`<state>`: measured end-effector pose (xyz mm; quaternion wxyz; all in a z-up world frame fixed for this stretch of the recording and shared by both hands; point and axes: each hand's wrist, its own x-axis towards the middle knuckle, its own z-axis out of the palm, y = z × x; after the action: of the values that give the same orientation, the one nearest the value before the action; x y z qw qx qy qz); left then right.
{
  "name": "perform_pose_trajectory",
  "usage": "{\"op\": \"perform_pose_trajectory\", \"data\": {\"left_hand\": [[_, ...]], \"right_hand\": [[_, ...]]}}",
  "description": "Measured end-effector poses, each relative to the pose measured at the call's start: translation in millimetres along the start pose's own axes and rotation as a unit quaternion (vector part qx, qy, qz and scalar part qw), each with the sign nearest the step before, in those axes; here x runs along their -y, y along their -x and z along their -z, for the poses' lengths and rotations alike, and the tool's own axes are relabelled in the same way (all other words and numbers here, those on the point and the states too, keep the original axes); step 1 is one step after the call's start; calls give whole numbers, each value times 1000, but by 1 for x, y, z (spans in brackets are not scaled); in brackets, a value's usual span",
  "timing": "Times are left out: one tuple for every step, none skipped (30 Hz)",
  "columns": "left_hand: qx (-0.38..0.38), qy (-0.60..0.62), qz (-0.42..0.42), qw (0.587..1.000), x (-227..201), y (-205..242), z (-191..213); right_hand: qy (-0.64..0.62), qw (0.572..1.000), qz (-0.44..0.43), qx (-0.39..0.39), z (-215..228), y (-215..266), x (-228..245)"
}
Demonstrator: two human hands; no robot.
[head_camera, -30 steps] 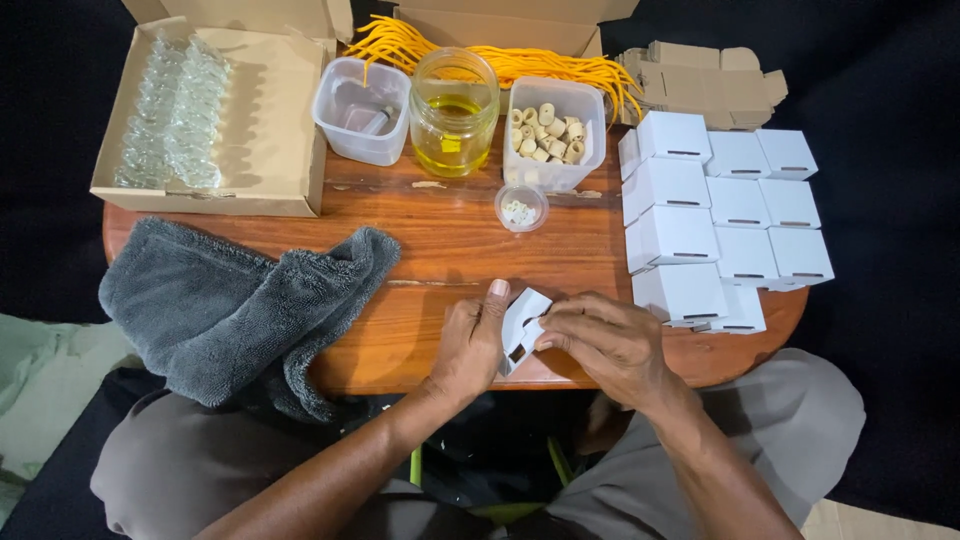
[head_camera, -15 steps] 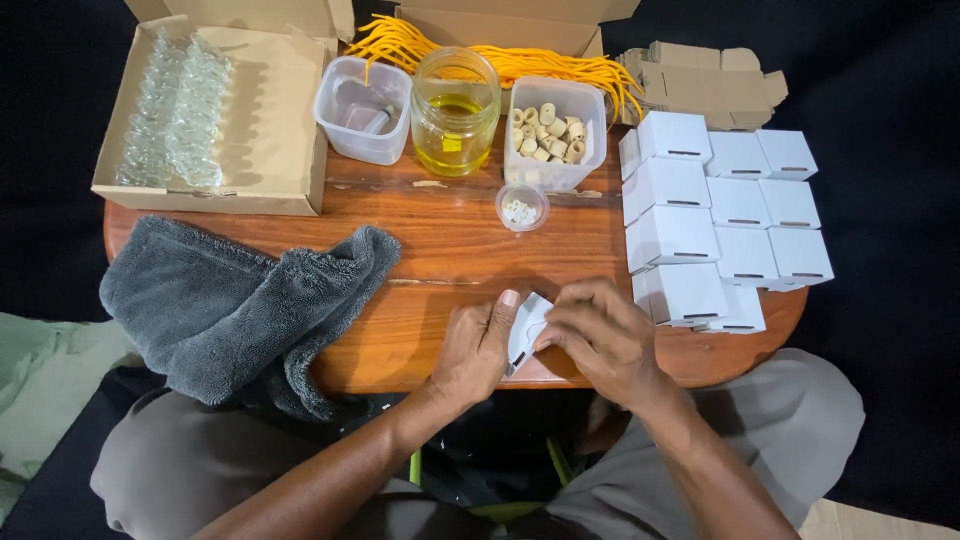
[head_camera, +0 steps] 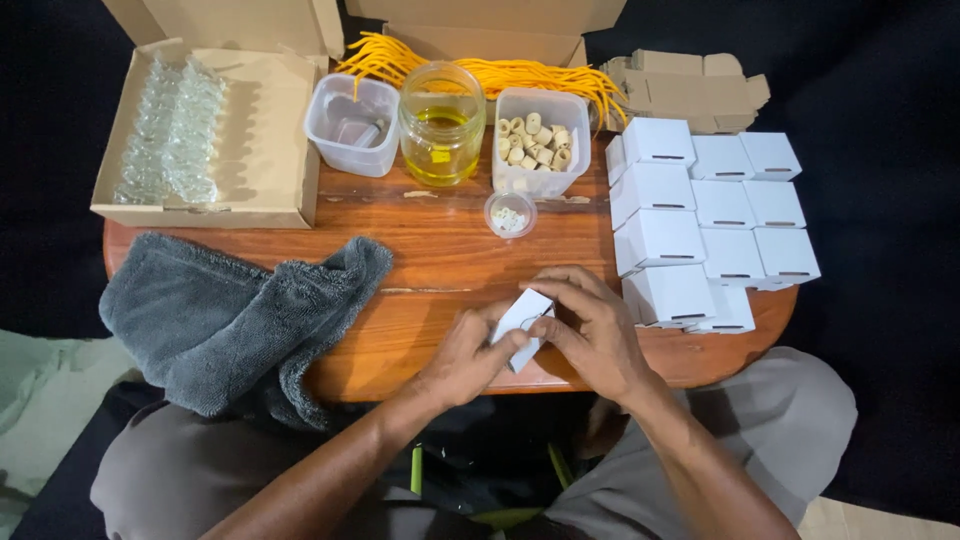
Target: The person assembles a small cable by threading a yellow cord through two wooden beads and securing the ends with yellow tape. The person then folds a small cardboard box, places the assembled cable inside, and closes the box.
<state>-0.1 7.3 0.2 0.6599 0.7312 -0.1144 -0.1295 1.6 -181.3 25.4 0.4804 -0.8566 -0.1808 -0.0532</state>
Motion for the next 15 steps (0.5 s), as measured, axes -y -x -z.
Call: {"op": "perform_pose_trajectory", "data": {"left_hand": [[27,10,-7,1000,-15,0,3],[53,20,-14,998,-29,1,7],[54,19,-15,998,-27,0,8],[77,15,-26,997,-26,0,9],[98,11,-38,994,-24,0,11],[98,10,-39,994,-31,-2,15],[101,-36,-58,993,-39,-5,18],[103,-81,-78,988,-46,-7,22],[102,-81,-78,988,-43,-4,22],[132,-130,-55,981,-40,-2,22],[160,-178,-30,970,-37,1,23],[160,-177,-31,971,-33,3,20],[158,-183,-21,970,-29,5,17],[157,-188,-11,969,-25,7,15],[156,-188,-11,970,-16,5,12]], "right_hand": [[-19,1000,2,13,1,-1,-4],[-38,999,3,26,2,-2,-8],[-38,999,4,25,3,0,-11],[-59,998,-6,24,3,1,-13],[-80,996,-15,24,4,1,-16],[-80,996,-14,24,5,0,-15],[-85,996,-34,18,6,0,-13],[-90,994,-54,13,6,0,-12],[-90,994,-54,13,5,0,-17],[-83,995,-63,14,3,1,-22],[-76,994,-72,15,2,1,-26],[-75,994,-71,16,-1,2,-24],[-86,993,-80,2,-4,3,-21],[-96,991,-89,-11,-6,5,-18],[-96,991,-88,-11,-7,4,-19]]}}
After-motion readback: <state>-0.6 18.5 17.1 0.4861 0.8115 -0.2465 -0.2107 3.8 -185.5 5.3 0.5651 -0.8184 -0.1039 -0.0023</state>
